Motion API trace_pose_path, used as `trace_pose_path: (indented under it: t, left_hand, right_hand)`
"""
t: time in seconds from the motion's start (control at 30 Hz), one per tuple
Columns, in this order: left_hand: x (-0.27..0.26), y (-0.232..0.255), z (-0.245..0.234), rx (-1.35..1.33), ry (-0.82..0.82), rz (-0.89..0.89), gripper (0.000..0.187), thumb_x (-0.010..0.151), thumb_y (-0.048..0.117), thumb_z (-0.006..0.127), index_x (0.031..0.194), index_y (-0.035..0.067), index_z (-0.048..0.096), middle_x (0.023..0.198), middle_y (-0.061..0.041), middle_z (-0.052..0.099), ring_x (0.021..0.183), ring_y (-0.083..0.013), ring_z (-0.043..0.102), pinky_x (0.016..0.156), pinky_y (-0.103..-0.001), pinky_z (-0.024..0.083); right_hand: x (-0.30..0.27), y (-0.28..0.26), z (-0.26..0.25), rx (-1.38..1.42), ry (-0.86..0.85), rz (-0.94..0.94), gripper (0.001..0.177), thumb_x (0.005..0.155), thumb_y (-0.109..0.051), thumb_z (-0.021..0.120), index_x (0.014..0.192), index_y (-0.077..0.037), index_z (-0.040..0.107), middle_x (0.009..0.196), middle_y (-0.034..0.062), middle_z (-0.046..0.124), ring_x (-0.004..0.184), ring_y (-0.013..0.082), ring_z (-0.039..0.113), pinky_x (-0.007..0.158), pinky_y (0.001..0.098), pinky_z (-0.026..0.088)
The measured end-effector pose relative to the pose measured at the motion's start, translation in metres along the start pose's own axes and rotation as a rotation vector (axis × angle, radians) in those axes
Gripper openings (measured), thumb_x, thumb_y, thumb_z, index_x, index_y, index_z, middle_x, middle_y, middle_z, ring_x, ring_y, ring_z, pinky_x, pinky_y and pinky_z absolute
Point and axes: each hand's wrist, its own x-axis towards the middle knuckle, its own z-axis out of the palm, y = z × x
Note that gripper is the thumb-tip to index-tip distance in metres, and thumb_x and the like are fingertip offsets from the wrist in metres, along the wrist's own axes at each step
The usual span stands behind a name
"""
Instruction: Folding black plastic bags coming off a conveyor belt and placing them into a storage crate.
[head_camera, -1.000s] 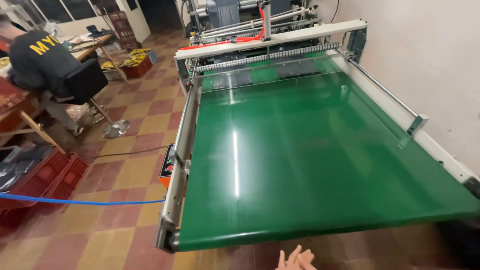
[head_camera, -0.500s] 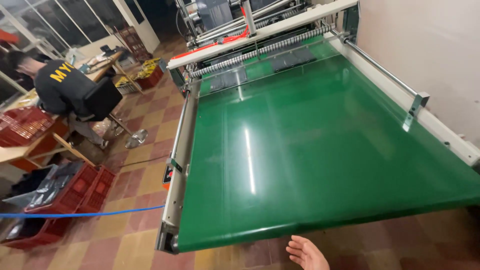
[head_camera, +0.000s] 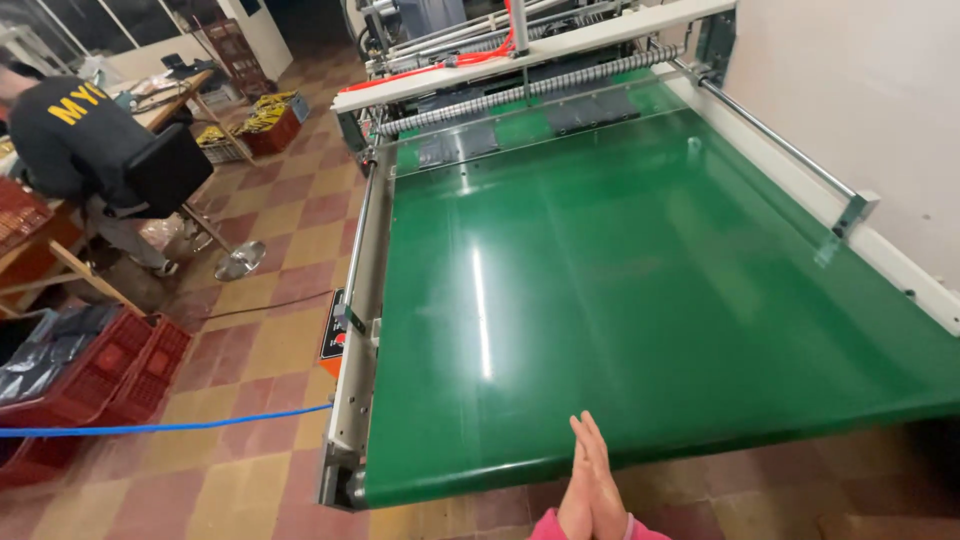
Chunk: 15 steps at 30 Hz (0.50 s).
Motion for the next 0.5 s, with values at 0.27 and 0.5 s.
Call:
trace_pose_path:
  t: [0.27, 0.5]
  left_hand:
    - [0.015, 0.070, -0.036, 0.219, -0.212, -0.373, 0.077, 0.103, 0.067, 0.024, 0.135, 0.003, 0.055, 0.157, -0.013, 0.047, 0.131, -0.0351, 0.058, 0.091, -0.049, 0.051]
    - [0.057, 0.069, -0.062, 0.458, -0.053, -0.046, 0.056, 0.101, 0.051, 0.042, 0.138, 0.013, 0.059, 0.149, -0.009, 0.053, 0.129, -0.0276, 0.061, 0.108, -0.040, 0.049]
  right_hand:
    - [0.009, 0.020, 0.033, 0.333, -0.154, 0.187, 0.066, 0.102, -0.039, 0.041, 0.160, -0.010, 0.030, 0.156, 0.0080, 0.048, 0.147, 0.0233, 0.040, 0.122, 0.0391, 0.020]
    - [0.053, -0.003, -0.003, 0.368, -0.316, 0.422, 0.046, 0.102, -0.032, 0.053, 0.139, -0.006, 0.061, 0.151, 0.0068, 0.055, 0.137, 0.0216, 0.052, 0.114, 0.0379, 0.040]
